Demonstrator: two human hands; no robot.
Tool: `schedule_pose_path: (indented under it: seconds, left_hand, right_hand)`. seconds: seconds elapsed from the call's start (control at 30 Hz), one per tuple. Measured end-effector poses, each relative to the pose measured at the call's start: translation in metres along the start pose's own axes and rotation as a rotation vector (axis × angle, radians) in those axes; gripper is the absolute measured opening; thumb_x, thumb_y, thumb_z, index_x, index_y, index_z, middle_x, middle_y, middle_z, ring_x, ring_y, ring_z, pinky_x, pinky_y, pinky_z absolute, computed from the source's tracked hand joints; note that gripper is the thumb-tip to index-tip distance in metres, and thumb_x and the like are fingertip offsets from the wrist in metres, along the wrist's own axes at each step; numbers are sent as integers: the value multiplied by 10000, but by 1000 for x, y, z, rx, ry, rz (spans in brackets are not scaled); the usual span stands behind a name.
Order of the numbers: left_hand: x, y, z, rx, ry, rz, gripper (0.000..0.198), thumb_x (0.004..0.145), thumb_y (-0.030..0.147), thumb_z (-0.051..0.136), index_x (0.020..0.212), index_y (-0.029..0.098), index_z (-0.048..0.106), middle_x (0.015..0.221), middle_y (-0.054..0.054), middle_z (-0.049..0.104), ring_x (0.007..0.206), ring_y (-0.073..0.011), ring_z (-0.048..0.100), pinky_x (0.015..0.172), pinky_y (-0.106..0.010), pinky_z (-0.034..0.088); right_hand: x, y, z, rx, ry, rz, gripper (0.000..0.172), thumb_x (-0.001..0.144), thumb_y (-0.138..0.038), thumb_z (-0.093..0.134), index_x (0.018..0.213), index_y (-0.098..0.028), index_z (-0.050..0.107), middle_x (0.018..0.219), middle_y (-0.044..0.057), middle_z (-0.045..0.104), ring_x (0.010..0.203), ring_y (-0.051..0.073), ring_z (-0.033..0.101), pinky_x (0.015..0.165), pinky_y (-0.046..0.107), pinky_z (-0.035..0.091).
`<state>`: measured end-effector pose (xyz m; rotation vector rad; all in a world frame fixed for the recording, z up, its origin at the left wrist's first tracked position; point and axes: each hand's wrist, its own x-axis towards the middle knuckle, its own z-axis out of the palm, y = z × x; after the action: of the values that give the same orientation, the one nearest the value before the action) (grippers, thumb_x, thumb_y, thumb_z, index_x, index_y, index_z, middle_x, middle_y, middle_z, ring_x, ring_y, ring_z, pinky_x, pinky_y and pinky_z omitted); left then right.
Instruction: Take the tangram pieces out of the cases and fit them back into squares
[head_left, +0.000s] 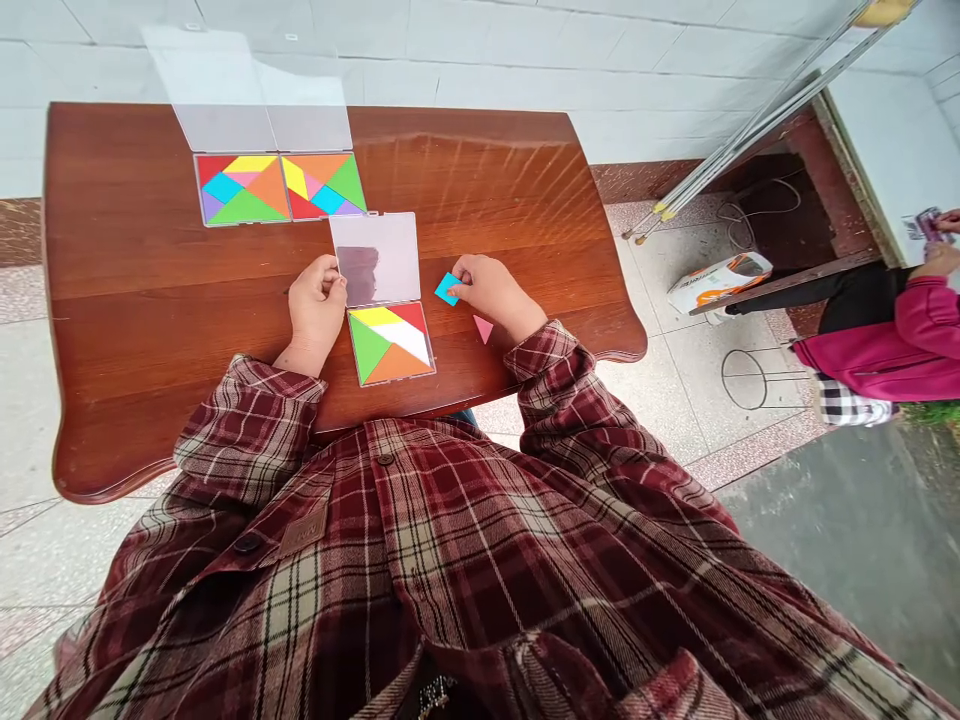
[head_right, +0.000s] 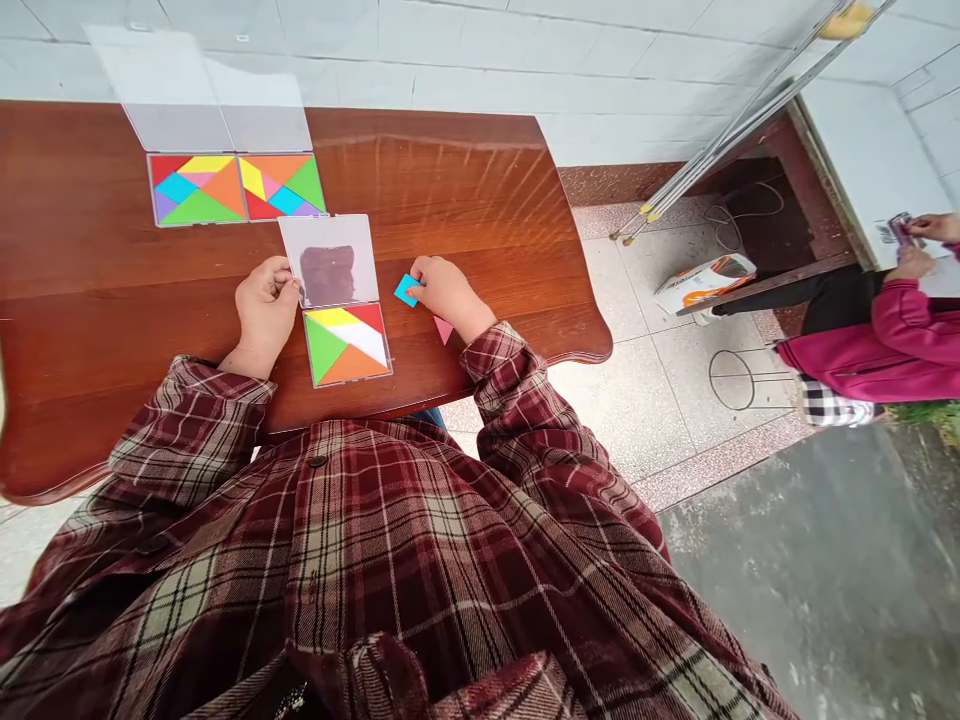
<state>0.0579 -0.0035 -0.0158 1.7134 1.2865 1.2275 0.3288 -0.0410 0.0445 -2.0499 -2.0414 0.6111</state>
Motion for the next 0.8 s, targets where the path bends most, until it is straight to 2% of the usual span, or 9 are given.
schedule_pose_path:
  seconds: [0.07, 0.17, 0.33, 0.43, 0.57, 0.8]
  left_hand:
    - [0, 1, 0, 1, 0, 3, 116, 813, 220, 562, 906, 196, 627, 716, 14, 584, 666, -99, 568, 765, -282, 531]
    - [0, 1, 0, -2, -7, 7, 110, 823, 242, 561, 904, 199, 622, 714, 15, 582, 664, -98, 566, 767, -281, 534]
    - [0, -1, -1, 4, -4, 17, 140, 826, 258, 565, 939, 202, 627, 740, 11, 602, 667, -95, 563, 777, -284, 535]
    - [-1, -3, -1, 2, -7, 23, 153, 826, 244, 560, 955, 202, 630, 742, 8, 600, 693, -105, 577, 795, -297, 534]
    - [-1, -2, -1, 5, -19, 6, 146, 832, 240, 553, 952, 201, 627, 755, 1, 598, 712, -111, 581, 798, -298, 530]
    - [-1, -1, 0, -14, -8, 5, 135, 822, 263, 579, 929, 203, 636, 723, 13, 598, 673, -103, 575, 790, -297, 538]
  right_hand:
    - [-4, -4, -1, 86, 18, 0, 132, 781, -197, 577, 891, -142, 627, 873, 66, 632, 782, 185, 545, 756, 339, 432]
    - [-14, -12, 1, 260, 21, -42, 136, 811, -229, 547, 875, -147, 634, 813, 33, 635, 732, 155, 531, 733, 318, 425]
    - [-30, -34, 10, 436, -175, -141, 104, 795, -230, 578, 807, -144, 636, 759, 3, 627, 713, 125, 527, 722, 284, 415]
    - [-34, -46, 17, 388, -232, -139, 78, 792, -198, 588, 793, -140, 640, 753, -1, 624, 701, 114, 522, 711, 270, 393]
    - [-35, -55, 22, 276, -222, -129, 70, 800, -159, 589, 840, -144, 643, 746, -9, 613, 691, 110, 510, 687, 257, 361]
    - [-41, -62, 19, 99, -228, -126, 153, 812, -114, 542, 898, -170, 655, 804, 6, 646, 715, 129, 524, 675, 257, 342]
